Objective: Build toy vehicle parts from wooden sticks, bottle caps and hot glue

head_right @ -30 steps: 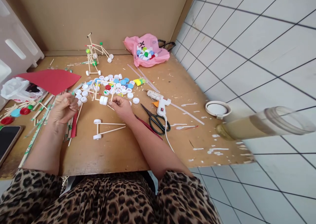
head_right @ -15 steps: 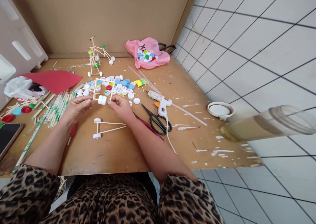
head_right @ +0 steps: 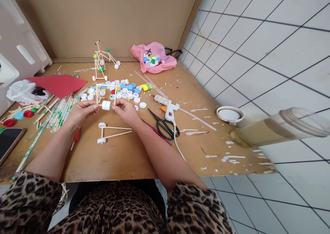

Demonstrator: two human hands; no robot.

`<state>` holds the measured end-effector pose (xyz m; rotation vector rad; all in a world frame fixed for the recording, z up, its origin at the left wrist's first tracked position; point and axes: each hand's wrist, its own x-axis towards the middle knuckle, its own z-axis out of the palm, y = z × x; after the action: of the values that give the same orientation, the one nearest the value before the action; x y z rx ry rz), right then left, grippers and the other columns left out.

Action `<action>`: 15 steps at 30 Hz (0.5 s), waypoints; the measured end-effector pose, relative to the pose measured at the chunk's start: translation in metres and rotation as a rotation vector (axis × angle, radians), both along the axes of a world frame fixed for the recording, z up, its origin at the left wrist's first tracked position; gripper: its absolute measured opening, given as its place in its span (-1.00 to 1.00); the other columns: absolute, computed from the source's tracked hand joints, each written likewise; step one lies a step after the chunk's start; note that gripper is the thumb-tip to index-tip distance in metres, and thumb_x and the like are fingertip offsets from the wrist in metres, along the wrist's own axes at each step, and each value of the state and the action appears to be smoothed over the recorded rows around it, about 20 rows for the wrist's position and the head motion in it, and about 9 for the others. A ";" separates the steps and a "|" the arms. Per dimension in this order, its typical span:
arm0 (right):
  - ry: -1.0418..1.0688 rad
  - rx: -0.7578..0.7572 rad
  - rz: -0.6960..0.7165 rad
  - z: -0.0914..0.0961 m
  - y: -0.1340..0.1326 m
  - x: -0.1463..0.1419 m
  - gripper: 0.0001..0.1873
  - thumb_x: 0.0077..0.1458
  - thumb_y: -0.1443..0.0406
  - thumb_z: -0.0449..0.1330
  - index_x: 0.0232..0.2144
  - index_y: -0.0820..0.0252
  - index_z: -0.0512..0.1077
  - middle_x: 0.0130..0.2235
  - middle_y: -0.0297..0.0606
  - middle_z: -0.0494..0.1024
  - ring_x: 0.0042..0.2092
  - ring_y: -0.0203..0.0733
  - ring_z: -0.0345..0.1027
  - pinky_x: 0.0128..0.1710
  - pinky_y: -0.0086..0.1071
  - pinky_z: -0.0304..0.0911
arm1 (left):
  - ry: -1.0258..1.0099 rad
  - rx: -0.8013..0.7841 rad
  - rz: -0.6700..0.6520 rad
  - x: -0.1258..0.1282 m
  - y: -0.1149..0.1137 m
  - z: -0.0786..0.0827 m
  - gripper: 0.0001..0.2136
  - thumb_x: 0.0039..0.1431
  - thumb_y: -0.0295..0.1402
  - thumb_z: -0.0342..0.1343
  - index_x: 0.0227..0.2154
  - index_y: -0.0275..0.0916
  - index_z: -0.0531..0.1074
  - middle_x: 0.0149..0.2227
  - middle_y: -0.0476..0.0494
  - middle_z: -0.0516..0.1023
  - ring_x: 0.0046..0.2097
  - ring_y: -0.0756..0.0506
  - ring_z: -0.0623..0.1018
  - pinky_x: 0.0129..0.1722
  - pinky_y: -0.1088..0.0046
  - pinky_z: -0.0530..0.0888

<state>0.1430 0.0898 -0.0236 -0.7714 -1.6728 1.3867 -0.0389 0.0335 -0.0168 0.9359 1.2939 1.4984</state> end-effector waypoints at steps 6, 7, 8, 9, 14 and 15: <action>-0.036 0.005 0.021 0.003 0.001 0.004 -0.75 -0.17 0.14 0.28 -0.48 0.16 0.34 -0.46 -0.42 0.36 -0.43 -0.36 0.11 -0.38 -0.41 0.08 | 0.067 -0.033 -0.056 0.001 -0.002 0.003 -0.60 -0.57 -0.13 0.51 -0.62 -0.26 0.57 -0.63 -0.02 0.53 -0.54 0.05 0.42 -0.46 0.52 0.37; -0.038 0.003 0.026 0.003 0.001 0.004 -0.75 -0.17 0.15 0.28 -0.49 0.16 0.34 -0.46 -0.42 0.37 -0.43 -0.37 0.12 -0.38 -0.41 0.08 | 0.072 -0.033 -0.068 0.001 -0.002 0.003 -0.61 -0.56 -0.13 0.51 -0.62 -0.25 0.57 -0.63 -0.02 0.52 -0.54 0.05 0.42 -0.46 0.52 0.36; -0.043 0.002 0.031 0.003 0.001 0.005 -0.75 -0.17 0.15 0.28 -0.49 0.16 0.34 -0.47 -0.42 0.36 -0.44 -0.37 0.12 -0.39 -0.42 0.08 | 0.076 -0.031 -0.078 0.002 -0.003 0.003 -0.61 -0.55 -0.13 0.51 -0.62 -0.25 0.57 -0.63 -0.02 0.52 -0.54 0.04 0.42 -0.47 0.52 0.36; -0.049 0.002 0.035 0.002 0.001 0.005 -0.74 -0.16 0.15 0.29 -0.50 0.16 0.33 -0.48 -0.43 0.36 -0.44 -0.37 0.12 -0.40 -0.42 0.08 | 0.080 -0.024 -0.086 0.002 -0.003 0.003 -0.62 -0.53 -0.14 0.51 -0.62 -0.24 0.57 -0.63 -0.02 0.52 -0.54 0.04 0.42 -0.47 0.52 0.36; -0.032 0.009 0.050 -0.001 0.003 0.004 -0.71 -0.17 0.16 0.35 -0.46 0.13 0.33 -0.45 -0.43 0.39 -0.41 -0.35 0.23 -0.35 -0.40 0.21 | 0.096 0.013 -0.088 0.002 -0.001 0.000 -0.68 -0.46 -0.16 0.49 -0.63 -0.24 0.57 -0.63 -0.04 0.52 -0.54 0.04 0.41 -0.47 0.51 0.35; -0.014 0.008 0.051 -0.002 0.003 0.003 -0.70 -0.18 0.17 0.36 -0.44 0.13 0.34 -0.42 -0.42 0.42 -0.38 -0.34 0.27 -0.31 -0.39 0.26 | 0.096 0.016 -0.079 0.002 -0.001 -0.001 -0.68 -0.46 -0.16 0.49 -0.64 -0.25 0.57 -0.63 -0.04 0.52 -0.54 0.04 0.41 -0.47 0.50 0.35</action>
<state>0.1464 0.0929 -0.0255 -0.7396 -1.7190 1.4117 -0.0373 0.0326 -0.0178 1.0679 1.2998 1.4197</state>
